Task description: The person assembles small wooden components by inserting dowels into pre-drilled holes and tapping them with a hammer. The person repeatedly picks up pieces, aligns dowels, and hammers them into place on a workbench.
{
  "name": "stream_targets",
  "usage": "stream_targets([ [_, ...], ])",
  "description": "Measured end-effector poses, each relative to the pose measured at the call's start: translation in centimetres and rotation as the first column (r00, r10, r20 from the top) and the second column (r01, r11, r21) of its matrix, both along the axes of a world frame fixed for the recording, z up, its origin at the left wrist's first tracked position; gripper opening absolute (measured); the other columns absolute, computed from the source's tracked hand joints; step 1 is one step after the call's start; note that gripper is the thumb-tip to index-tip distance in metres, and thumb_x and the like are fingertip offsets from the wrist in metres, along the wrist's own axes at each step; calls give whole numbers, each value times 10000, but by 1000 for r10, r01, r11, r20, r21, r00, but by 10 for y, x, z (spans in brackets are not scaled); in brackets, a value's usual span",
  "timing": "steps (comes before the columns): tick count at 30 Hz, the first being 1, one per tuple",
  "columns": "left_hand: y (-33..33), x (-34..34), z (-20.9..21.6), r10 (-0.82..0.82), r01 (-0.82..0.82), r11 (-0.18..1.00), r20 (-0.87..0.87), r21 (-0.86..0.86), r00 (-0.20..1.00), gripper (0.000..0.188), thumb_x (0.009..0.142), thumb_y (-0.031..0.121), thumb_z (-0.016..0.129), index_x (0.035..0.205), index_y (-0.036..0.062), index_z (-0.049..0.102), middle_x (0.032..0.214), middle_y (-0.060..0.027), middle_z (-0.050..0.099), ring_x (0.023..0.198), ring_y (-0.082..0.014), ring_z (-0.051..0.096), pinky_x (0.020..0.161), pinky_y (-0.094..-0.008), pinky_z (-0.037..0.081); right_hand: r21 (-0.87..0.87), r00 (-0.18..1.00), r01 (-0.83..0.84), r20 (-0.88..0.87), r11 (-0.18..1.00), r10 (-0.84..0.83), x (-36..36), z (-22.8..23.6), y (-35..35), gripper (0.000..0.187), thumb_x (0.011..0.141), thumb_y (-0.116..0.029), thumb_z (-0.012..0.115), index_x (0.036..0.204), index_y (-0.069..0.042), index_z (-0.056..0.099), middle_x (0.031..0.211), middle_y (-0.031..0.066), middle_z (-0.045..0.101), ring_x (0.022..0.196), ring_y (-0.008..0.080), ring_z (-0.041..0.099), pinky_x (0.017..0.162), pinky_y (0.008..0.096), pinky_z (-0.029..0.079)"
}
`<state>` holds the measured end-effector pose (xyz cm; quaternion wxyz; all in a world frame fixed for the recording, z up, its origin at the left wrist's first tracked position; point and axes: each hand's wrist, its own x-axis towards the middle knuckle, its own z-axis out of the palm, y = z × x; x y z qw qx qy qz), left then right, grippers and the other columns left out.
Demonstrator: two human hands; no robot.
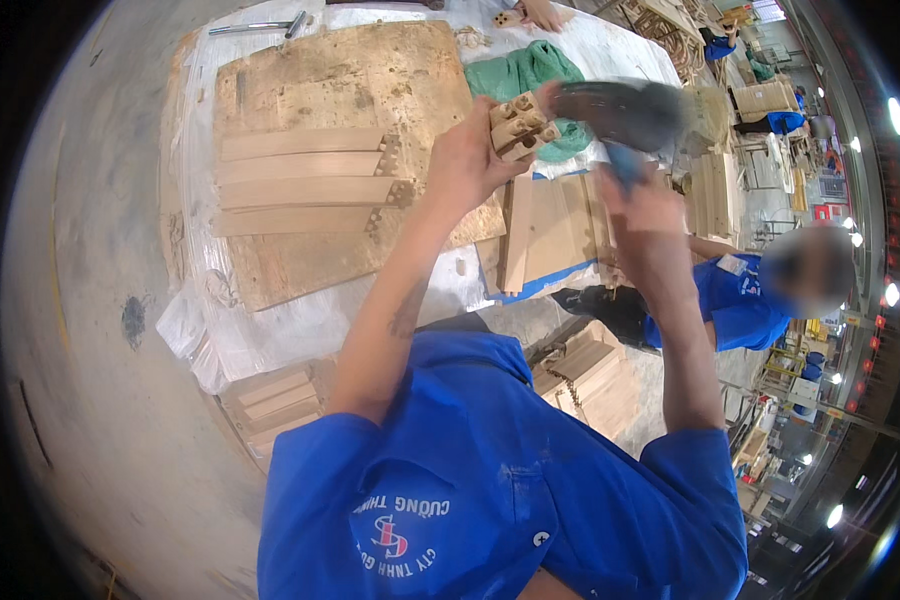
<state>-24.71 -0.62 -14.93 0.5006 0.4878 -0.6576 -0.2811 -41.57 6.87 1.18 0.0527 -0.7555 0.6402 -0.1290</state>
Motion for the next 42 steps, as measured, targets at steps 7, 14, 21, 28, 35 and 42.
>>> stream_targets([
  [7, 1, 3, -1, -20, 22, 999, -70, 30, 997, 642, 735, 342, 858, 1190, 51, 511, 879, -168, 717, 825, -361, 715, 699, -392, 563, -249, 990, -25, 129, 968, 59, 15, 42, -1, 246, 1018, -216, 599, 1146, -10, 638, 945, 207, 691, 854, 367, 699, 732, 358, 534],
  [14, -3, -8, 2, -15, 13, 994, 18, 108, 1000, 661, 735, 342, 859, 1204, 49, 497, 914, -177, 719, 855, -386, 706, 711, -434, 559, 14, 981, -55, -187, 998, 57, 5, 15, -5, 317, 977, -158, 600, 1225, 39, 604, 980, 279, 680, 831, 421, 684, 712, 408, 531],
  [21, -8, -5, 1, -51, 56, 993, -51, 101, 997, 676, 733, 411, 842, 1193, 69, 484, 891, -176, 714, 854, -398, 698, 717, -456, 552, -123, 965, 76, 259, 989, -42, 4, 35, 20, 284, 997, -244, 635, 1123, 1, 566, 811, 61, 562, 687, 172, 520, 626, 302, 420],
  [28, -13, 6, 5, -50, 37, 984, 67, 172, 997, 759, 718, 443, 843, 1264, 57, 483, 939, -199, 713, 889, -407, 695, 775, -462, 559, 162, 879, 267, 364, 950, -309, -14, -41, 35, 348, 977, -258, 667, 1108, 59, 610, 901, 131, 630, 801, 192, 585, 747, 362, 488],
  [35, -18, 13, 4, -55, 30, 987, 162, 155, 985, 925, 712, 512, 822, 1351, -40, 445, 993, -208, 715, 903, -373, 707, 788, -427, 570, 377, 753, 386, 399, 842, -523, -80, -130, 83, 329, 957, -231, 664, 1113, 56, 625, 888, 130, 673, 808, 146, 604, 722, 332, 485],
  [42, -8, 7, 7, -29, -9, 982, 200, 188, 979, 1137, 685, 581, 823, 1435, -132, 353, 1014, -263, 701, 937, -377, 712, 832, -399, 568, 360, 841, 414, 202, 836, -503, -147, -255, 72, 442, 913, -230, 652, 1242, 58, 583, 1004, 212, 664, 933, 332, 643, 854, 421, 492],
])
